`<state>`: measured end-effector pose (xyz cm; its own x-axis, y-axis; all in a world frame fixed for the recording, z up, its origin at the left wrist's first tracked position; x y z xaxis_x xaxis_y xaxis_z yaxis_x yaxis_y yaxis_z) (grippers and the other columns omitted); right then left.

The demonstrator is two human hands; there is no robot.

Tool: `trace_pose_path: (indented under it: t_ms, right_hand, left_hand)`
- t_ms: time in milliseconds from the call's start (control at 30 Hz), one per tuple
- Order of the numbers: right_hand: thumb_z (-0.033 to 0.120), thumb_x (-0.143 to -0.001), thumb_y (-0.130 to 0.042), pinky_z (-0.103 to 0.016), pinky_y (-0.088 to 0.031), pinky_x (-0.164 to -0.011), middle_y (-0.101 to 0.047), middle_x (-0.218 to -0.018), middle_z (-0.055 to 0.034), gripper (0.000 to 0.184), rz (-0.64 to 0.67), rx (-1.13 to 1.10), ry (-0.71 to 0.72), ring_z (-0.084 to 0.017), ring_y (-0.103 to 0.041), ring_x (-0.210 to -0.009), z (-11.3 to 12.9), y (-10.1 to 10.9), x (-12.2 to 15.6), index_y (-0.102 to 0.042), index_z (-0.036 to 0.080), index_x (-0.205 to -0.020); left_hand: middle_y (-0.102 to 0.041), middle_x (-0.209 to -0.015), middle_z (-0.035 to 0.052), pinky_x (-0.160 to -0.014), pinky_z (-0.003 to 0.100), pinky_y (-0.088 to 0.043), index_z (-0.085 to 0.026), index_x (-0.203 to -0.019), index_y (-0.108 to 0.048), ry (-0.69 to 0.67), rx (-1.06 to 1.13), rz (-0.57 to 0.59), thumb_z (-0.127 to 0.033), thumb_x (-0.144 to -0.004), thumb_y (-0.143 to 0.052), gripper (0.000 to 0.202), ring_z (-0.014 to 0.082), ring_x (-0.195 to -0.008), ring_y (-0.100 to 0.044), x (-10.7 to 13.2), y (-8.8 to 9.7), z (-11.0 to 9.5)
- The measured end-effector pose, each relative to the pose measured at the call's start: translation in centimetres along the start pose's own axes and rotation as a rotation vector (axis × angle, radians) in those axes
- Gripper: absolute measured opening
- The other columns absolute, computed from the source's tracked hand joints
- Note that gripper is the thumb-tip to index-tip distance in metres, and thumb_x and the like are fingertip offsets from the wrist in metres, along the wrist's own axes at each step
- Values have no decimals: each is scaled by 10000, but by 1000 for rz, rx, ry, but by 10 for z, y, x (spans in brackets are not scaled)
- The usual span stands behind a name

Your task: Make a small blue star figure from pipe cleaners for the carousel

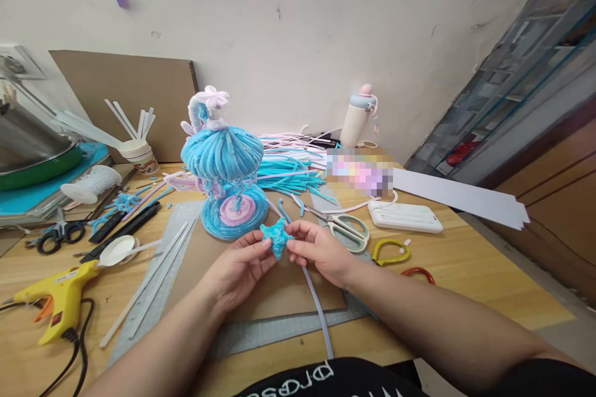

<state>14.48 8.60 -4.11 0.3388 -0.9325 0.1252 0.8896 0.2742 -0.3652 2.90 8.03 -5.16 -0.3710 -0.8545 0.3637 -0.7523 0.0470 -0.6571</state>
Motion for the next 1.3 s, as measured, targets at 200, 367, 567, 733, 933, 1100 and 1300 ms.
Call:
trace_pose_path:
  t_ms: [200,367,567,733,933,1100,1300]
  right_hand:
    - [362,-659,-802,-188,-310,-474,-595,-626,34,329,28,-85,-25,-59,-499,-503,-7,-2,0,-625,158,-846]
    - [392,-686,-779,-194,-314,-475,-585,-594,24,314,34,-101,-60,-69,-504,-509,-9,-1,-1,-642,146,-826]
    - [369,-711,-765,-215,-407,-532,-622,-740,10,318,-216,-7,118,-108,-573,-645,10,17,3,-618,179,-920]
    - [475,-821,-631,-310,-493,-797,-636,-1058,-51,378,66,-466,-127,-156,-632,-883,-6,-22,12,-594,202,-1079]
    - [563,-923,-387,-371,-501,-843,-669,-1021,-105,473,114,-642,-235,-208,-656,-942,-9,-29,13,-568,155,-1079]
    - [229,-813,-666,-334,-504,-877,-674,-1068,-91,307,111,-498,-141,-187,-653,-990,-6,-22,10,-572,156,-1097]
    - [289,-731,-757,-316,-553,-705,-696,-873,-52,358,42,-226,-100,-177,-691,-801,-14,-11,5,-580,165,-1015]
  left_hand:
    - [-722,-796,36,-720,287,-550,-159,-781,-664,65,27,-5,-267,-783,-711,118,154,-722,-675,3,-1,4]
    - [-704,-831,34,-664,250,-518,-163,-875,-690,56,-54,-11,-256,-762,-726,151,134,-699,-640,4,0,0]
    - [-648,-673,-2,-661,248,-447,-187,-723,-689,-360,-442,-154,-274,-687,-781,132,133,-646,-568,11,4,-35]
    - [-711,-870,53,-852,328,-402,-250,-784,-744,-770,-1075,-55,-202,-719,-743,81,234,-883,-597,39,-37,-52]
    - [-701,-918,54,-892,337,-392,-262,-890,-734,-892,-932,-204,-210,-745,-708,156,262,-936,-586,56,-27,-68]
    - [-686,-845,42,-822,311,-416,-224,-828,-705,-761,-769,-340,-298,-797,-656,94,237,-865,-599,44,-3,-67]
    - [-693,-782,34,-763,293,-432,-198,-808,-710,-637,-775,-283,-323,-755,-699,135,211,-785,-610,32,-5,-56]
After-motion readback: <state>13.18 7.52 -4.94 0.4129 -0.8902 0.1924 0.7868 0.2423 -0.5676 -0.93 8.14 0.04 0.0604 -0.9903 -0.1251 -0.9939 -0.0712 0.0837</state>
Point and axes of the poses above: each hand's wrist, its own x-axis away from the middle knuckle, its own y-axis out of the back of the hand, z = x × y, the point moved 9 cm from there along -x, towards the middle knuckle
